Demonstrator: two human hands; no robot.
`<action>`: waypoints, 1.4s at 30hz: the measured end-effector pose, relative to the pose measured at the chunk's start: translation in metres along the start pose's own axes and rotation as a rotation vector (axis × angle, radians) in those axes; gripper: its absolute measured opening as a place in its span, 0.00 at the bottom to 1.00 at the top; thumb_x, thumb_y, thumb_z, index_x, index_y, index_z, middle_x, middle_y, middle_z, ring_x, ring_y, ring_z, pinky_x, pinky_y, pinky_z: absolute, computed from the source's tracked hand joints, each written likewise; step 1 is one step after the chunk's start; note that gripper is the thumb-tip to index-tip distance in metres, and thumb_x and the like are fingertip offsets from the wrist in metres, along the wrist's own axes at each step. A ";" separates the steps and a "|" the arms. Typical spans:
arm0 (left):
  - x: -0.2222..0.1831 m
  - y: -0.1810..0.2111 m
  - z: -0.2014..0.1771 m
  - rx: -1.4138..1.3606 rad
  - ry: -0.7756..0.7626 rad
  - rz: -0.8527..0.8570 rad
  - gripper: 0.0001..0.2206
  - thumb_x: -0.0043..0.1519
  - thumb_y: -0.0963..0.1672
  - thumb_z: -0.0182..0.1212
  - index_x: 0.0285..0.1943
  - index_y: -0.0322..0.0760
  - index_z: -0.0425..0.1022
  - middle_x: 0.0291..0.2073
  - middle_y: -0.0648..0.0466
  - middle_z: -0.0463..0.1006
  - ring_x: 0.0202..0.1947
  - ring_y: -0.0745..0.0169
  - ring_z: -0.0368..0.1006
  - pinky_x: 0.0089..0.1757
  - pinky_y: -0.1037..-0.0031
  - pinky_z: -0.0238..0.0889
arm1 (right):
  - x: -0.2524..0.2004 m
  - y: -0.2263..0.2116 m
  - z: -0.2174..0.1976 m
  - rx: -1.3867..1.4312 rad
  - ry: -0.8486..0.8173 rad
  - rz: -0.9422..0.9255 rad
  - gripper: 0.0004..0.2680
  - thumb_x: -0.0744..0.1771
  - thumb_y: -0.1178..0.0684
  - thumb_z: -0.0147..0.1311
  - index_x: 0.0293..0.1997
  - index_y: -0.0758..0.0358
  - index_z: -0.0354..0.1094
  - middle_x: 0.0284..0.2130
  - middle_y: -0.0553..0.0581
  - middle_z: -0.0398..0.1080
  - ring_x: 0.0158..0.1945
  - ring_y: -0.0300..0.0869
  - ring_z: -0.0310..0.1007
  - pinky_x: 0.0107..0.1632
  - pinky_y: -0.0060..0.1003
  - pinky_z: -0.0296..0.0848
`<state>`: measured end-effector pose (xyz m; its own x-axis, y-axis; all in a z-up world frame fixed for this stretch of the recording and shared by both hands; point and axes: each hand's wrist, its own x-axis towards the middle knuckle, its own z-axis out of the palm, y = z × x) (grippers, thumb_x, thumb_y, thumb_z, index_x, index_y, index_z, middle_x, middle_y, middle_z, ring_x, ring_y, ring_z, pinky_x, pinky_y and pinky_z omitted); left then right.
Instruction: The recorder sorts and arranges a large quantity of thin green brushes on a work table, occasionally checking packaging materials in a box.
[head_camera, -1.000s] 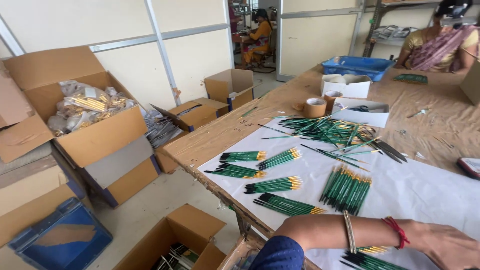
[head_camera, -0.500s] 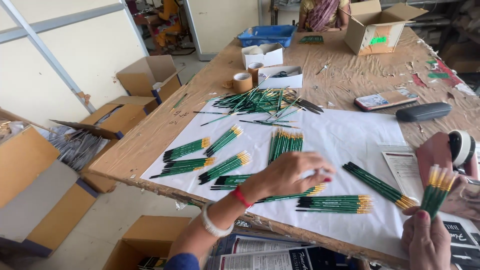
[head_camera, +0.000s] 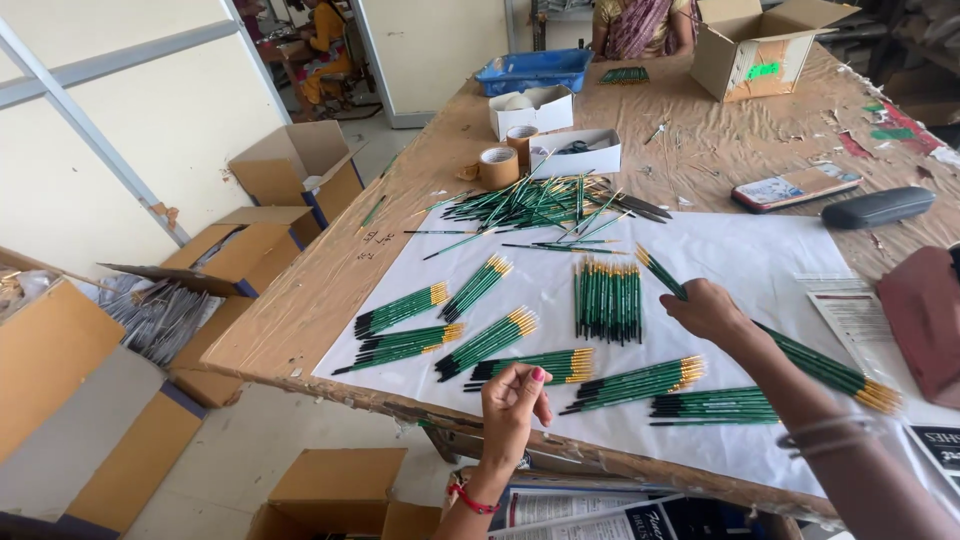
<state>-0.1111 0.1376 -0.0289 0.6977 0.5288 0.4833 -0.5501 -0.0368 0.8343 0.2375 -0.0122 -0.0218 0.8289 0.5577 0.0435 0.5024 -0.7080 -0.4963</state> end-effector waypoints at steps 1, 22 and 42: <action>0.001 0.001 -0.002 0.001 -0.003 -0.006 0.11 0.70 0.44 0.59 0.39 0.29 0.78 0.21 0.56 0.74 0.19 0.71 0.71 0.24 0.78 0.66 | 0.017 0.000 0.018 0.003 -0.003 0.006 0.18 0.66 0.39 0.57 0.35 0.71 0.76 0.27 0.71 0.76 0.36 0.59 0.78 0.43 0.52 0.74; 0.003 0.001 -0.010 -0.130 -0.079 -0.159 0.10 0.70 0.43 0.58 0.39 0.29 0.76 0.22 0.56 0.74 0.20 0.74 0.69 0.22 0.79 0.64 | 0.063 -0.019 0.040 -0.545 -0.060 -0.076 0.10 0.65 0.46 0.54 0.43 0.60 0.75 0.45 0.65 0.77 0.50 0.57 0.77 0.52 0.49 0.77; 0.003 -0.008 0.030 0.141 -0.118 0.012 0.11 0.69 0.46 0.59 0.42 0.32 0.78 0.25 0.55 0.77 0.22 0.74 0.72 0.25 0.82 0.68 | -0.250 -0.022 -0.020 1.213 -0.017 -0.418 0.08 0.70 0.55 0.49 0.47 0.68 0.74 0.42 0.58 0.78 0.51 0.42 0.77 0.59 0.40 0.72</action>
<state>-0.0906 0.1139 -0.0262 0.7450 0.4244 0.5146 -0.4948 -0.1658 0.8530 0.0242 -0.1449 -0.0046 0.6557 0.6525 0.3799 0.1707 0.3621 -0.9164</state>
